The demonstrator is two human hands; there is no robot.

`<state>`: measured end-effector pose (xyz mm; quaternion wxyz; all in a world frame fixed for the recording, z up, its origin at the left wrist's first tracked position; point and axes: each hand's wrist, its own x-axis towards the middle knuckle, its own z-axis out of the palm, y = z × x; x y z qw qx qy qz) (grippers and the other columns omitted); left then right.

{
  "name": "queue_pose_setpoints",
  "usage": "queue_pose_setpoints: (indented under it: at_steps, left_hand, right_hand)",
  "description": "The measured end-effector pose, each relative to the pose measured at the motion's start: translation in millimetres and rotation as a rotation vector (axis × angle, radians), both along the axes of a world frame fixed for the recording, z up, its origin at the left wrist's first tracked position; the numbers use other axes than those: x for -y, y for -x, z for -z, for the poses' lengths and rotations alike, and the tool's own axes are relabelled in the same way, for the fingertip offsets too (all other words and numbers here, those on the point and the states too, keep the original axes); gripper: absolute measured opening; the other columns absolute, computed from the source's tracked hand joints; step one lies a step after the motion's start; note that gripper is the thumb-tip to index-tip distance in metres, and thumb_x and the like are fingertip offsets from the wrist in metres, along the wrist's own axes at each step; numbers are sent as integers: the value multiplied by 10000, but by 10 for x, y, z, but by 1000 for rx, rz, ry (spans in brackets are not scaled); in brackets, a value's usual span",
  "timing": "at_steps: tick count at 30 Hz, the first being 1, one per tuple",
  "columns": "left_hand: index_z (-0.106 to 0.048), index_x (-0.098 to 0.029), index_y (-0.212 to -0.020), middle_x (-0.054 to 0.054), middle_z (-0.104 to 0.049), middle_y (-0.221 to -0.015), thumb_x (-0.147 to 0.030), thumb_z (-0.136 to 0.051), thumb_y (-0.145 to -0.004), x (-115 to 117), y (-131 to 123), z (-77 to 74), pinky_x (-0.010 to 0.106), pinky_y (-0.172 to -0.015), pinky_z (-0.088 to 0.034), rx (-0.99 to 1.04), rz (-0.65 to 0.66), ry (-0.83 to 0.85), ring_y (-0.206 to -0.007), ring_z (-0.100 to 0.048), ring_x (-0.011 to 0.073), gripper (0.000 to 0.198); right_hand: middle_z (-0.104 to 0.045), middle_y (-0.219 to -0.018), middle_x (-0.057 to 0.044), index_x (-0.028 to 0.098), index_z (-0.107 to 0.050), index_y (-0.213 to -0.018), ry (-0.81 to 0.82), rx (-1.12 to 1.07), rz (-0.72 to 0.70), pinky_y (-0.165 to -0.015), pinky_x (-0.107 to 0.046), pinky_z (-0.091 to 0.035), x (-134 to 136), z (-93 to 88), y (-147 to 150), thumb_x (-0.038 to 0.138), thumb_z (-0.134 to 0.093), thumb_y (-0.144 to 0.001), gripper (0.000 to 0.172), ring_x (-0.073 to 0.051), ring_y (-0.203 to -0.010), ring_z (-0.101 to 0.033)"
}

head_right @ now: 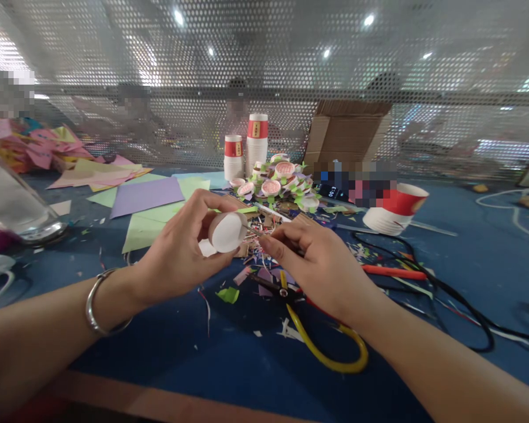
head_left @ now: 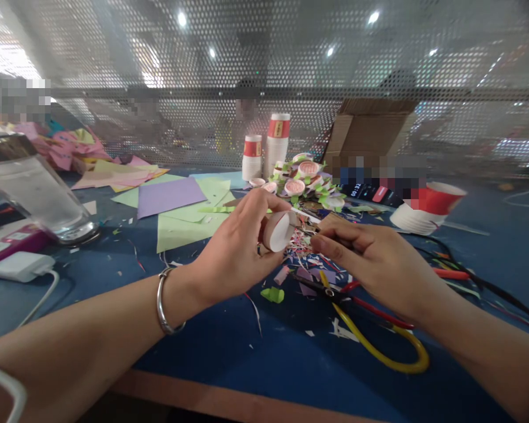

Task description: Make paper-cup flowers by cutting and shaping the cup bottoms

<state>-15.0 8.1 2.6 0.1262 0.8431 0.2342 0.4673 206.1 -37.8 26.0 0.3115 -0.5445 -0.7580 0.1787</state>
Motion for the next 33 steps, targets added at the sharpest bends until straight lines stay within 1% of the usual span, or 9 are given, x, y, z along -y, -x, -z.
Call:
queue_pose_setpoints:
  at_steps: [4, 7, 11, 17, 22, 26, 33]
  left_hand:
    - [-487, -222, -1145, 90, -630, -1197, -70, -735, -746, -2, 4, -3, 333, -772, -577, 11, 17, 29, -935, -649, 181, 493]
    - [-484, -220, -1151, 93, -634, -1204, -71, -739, -736, -1, 7, -4, 334, -760, -574, 7, 12, 45, -903, -647, 174, 509]
    - [-476, -219, -1153, 95, -634, -1194, -66, -739, -745, 8, 11, -16, 335, -746, -575, -5, -9, 27, -864, -636, 164, 509]
    - [-474, -218, -1127, 84, -634, -1163, -67, -739, -782, 21, 14, -40, 331, -751, -583, -4, -34, -18, -901, -646, 177, 461]
    - [-496, -219, -1140, 82, -620, -1159, -77, -747, -791, 26, 13, -37, 338, -765, -588, -19, -46, -49, -949, -648, 198, 452]
    - [-508, -207, -1144, 85, -615, -1161, -55, -742, -783, 43, 11, -43, 347, -784, -579, -35, -69, -97, -1012, -637, 215, 457]
    - [-504, -226, -1144, 83, -608, -1172, -60, -739, -790, 65, 12, -52, 354, -794, -590, -37, -74, -107, -1052, -634, 224, 456]
  right_hand:
    - [-600, -781, -23, 234, -657, -766, -15, -4, 16, -678, -329, -412, -1, 9, -3, 640, -521, -933, 459, -190, -730, -551]
    - [-617, -807, -23, 236, -668, -784, -12, -14, 13, -712, -336, -425, 5, 6, -1, 631, -534, -929, 442, -193, -750, -560]
    - [-617, -805, -28, 237, -662, -783, -14, -19, 23, -697, -339, -418, 16, -4, -1, 629, -522, -936, 444, -200, -750, -555]
    - [-597, -788, -24, 235, -657, -777, -5, 6, 24, -672, -335, -397, 17, -6, 5, 641, -519, -939, 459, -190, -720, -538]
    - [-541, -738, -14, 229, -624, -709, 4, 34, -1, -683, -338, -408, 17, 2, 31, 722, -504, -918, 548, -195, -732, -555]
    - [-575, -746, -19, 232, -636, -703, -18, 39, -19, -702, -339, -421, 14, 17, 39, 730, -498, -923, 561, -198, -763, -575]
    - [-617, -752, -23, 242, -657, -733, -33, 58, -21, -703, -341, -435, 18, 29, 29, 703, -492, -944, 534, -203, -772, -592]
